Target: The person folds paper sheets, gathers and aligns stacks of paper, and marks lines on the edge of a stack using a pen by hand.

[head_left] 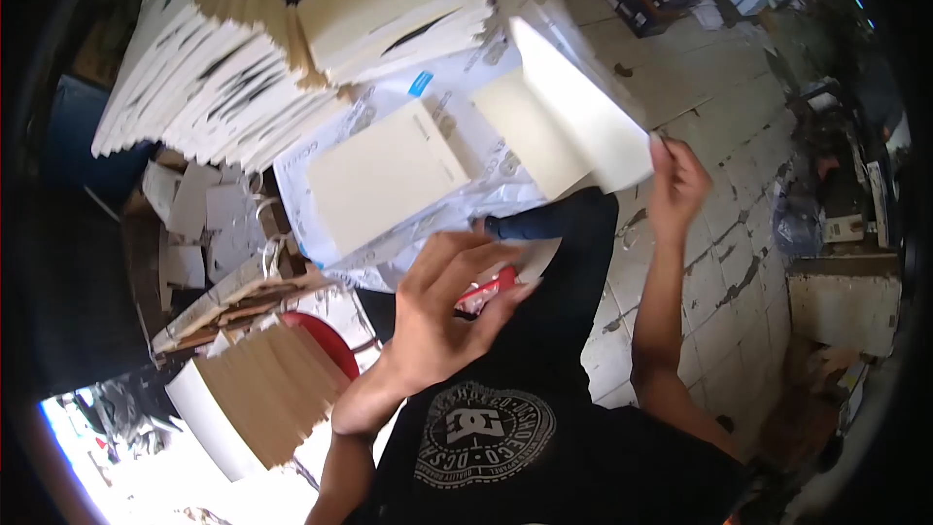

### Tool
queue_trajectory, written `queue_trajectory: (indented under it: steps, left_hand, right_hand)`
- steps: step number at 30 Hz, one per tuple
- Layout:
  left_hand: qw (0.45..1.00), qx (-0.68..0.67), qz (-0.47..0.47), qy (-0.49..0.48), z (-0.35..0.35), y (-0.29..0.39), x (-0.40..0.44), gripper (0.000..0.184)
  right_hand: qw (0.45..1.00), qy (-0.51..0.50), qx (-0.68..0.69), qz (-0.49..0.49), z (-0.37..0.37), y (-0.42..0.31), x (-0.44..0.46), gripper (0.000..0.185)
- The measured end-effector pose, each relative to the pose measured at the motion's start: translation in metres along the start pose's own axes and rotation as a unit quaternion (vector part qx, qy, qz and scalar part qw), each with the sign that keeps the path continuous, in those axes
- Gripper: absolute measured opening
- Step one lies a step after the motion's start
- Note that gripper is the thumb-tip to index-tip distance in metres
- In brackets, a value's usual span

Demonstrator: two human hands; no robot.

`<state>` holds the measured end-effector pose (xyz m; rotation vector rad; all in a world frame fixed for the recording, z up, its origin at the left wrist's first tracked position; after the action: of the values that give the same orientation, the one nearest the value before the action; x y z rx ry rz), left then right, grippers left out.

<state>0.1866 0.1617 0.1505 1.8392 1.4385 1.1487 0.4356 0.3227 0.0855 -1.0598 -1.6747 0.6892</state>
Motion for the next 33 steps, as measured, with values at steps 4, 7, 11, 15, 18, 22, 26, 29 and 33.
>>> queue_trajectory:
  steps: [4,7,11,15,18,22,26,29,33]
  left_hand:
    - [0.975,0.103,0.187,0.063,-0.002,0.055,0.013,0.040]
    - [0.979,0.166,0.113,0.019,0.016,0.028,0.010,0.036]
    - [0.992,0.123,0.007,-0.001,0.026,-0.053,-0.021,0.024]
    - [0.994,0.090,-0.051,0.041,0.025,-0.093,-0.064,0.022]
    - [0.993,0.056,-0.038,0.097,0.026,-0.098,-0.081,0.023]
    - [0.972,0.084,-0.021,0.217,0.010,-0.092,-0.095,0.027]
    - [0.977,0.058,0.025,0.202,0.005,-0.086,-0.094,0.034]
    - [0.979,0.050,0.058,0.190,0.001,-0.083,-0.092,0.033]
    - [0.957,0.089,0.106,0.254,-0.030,-0.078,-0.096,0.022]
  right_hand:
    - [0.950,-0.147,0.193,-0.194,0.032,-0.114,-0.034,0.023]
    - [0.949,-0.136,0.283,-0.017,0.057,-0.090,-0.065,0.019]
    - [0.922,-0.237,0.245,0.182,0.105,-0.037,-0.119,0.014]
    - [0.859,-0.326,0.304,0.253,0.153,-0.029,-0.167,0.026]
    - [0.877,-0.314,0.288,0.224,0.169,-0.035,-0.174,0.019]
    - [0.881,-0.326,0.289,0.185,0.187,-0.053,-0.161,0.012]
    - [0.869,-0.352,0.300,0.178,0.190,-0.058,-0.153,0.011]
    - [0.858,-0.360,0.311,0.192,0.192,-0.059,-0.150,0.010]
    - [0.933,-0.340,0.106,0.054,0.154,-0.072,-0.110,0.006]
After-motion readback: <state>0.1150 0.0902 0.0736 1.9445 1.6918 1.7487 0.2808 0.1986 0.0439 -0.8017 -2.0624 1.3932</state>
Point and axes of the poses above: each hand's wrist, its own x-axis towards the middle knuckle, its own z-axis out of the palm, y = z × x, the point moved 10 cm from there along x, towards the middle knuckle, and after that the axes turned 10 degrees about -y, right-handed, at the moved point
